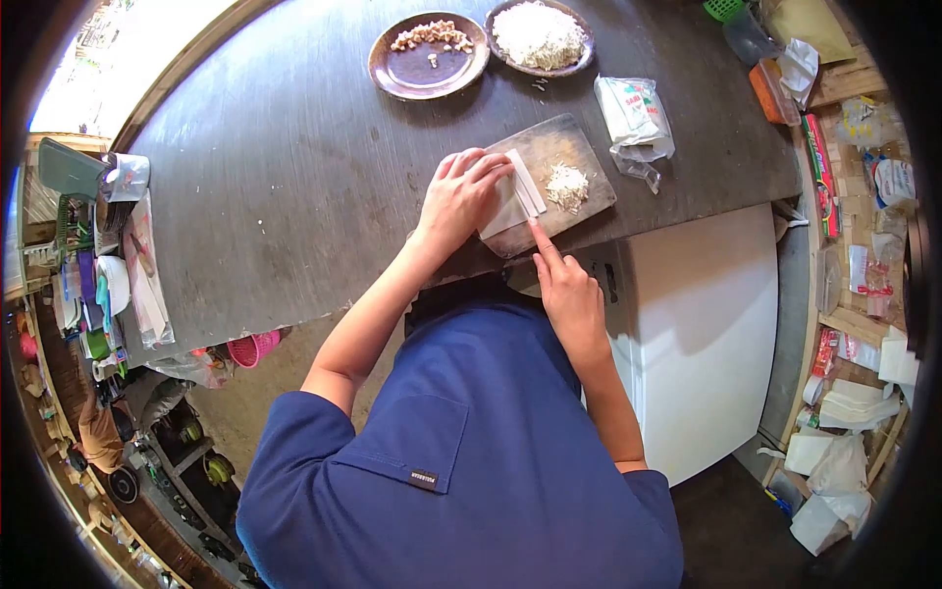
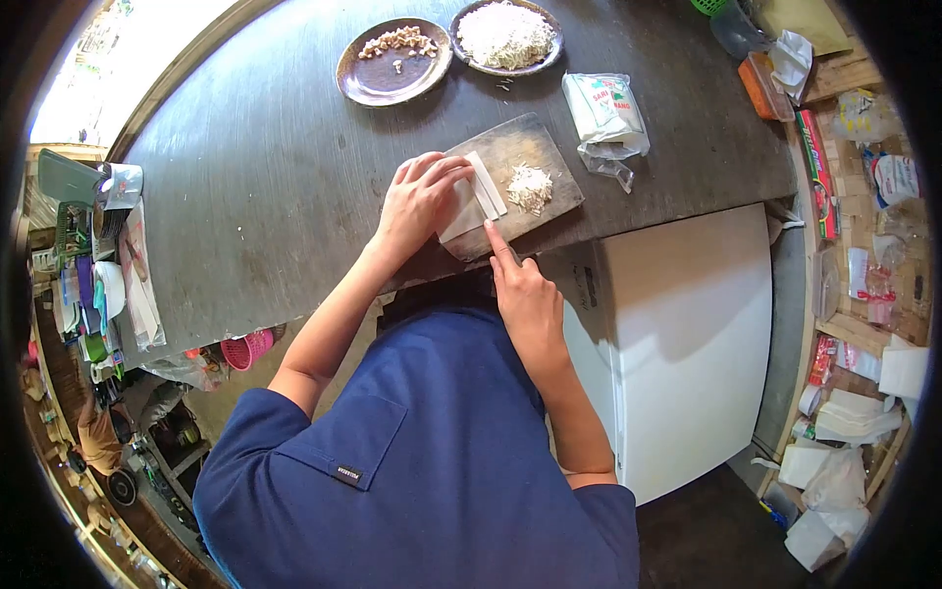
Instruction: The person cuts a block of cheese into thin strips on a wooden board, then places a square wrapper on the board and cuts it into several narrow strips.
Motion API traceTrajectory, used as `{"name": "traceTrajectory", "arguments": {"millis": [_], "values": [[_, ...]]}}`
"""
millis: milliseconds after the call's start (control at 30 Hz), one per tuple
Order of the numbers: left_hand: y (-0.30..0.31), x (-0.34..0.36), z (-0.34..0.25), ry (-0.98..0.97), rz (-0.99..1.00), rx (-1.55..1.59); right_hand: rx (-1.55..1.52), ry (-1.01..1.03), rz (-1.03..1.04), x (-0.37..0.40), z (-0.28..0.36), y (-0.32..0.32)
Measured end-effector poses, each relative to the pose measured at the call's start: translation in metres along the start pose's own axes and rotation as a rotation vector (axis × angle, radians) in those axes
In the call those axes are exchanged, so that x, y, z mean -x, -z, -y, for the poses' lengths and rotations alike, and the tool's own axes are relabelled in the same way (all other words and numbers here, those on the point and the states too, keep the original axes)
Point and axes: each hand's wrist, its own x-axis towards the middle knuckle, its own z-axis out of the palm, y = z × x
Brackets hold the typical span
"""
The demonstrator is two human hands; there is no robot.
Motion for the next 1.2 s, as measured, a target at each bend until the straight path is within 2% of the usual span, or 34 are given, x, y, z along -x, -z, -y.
{"name": "traceTrajectory", "arguments": {"millis": [433,533,600,667,733,800,867,933,1200], "values": [[-0.001,0.001,0.000,0.011,0.004,-0.003,-0.015,-0.086,0.083,0.054,0.001,0.027],[-0.003,0.002,0.002,-0.025,-0.072,0.044,-0.093,-0.125,0.115,0.062,-0.006,0.033],[0.000,0.010,-0.004,0.131,-0.120,0.199,-0.159,-0.122,0.114,0.060,-0.014,0.032],[0.006,0.015,-0.010,0.175,-0.197,0.201,-0.283,-0.060,-0.069,0.053,-0.020,0.028],[0.005,0.023,-0.011,0.193,-0.156,0.187,-0.327,-0.056,-0.108,0.038,-0.007,0.025],[0.002,0.023,-0.012,0.172,-0.180,0.174,-0.196,-0.049,-0.086,0.019,-0.001,0.013],[0.004,0.020,-0.014,0.182,-0.181,0.133,-0.224,-0.004,-0.118,0.001,0.004,-0.003],[0.003,0.019,-0.017,0.178,-0.192,0.179,-0.118,-0.007,-0.048,-0.013,0.010,-0.010],[0.000,0.018,-0.017,0.176,-0.211,0.121,-0.046,0.013,-0.020,-0.019,0.011,-0.013]]}}
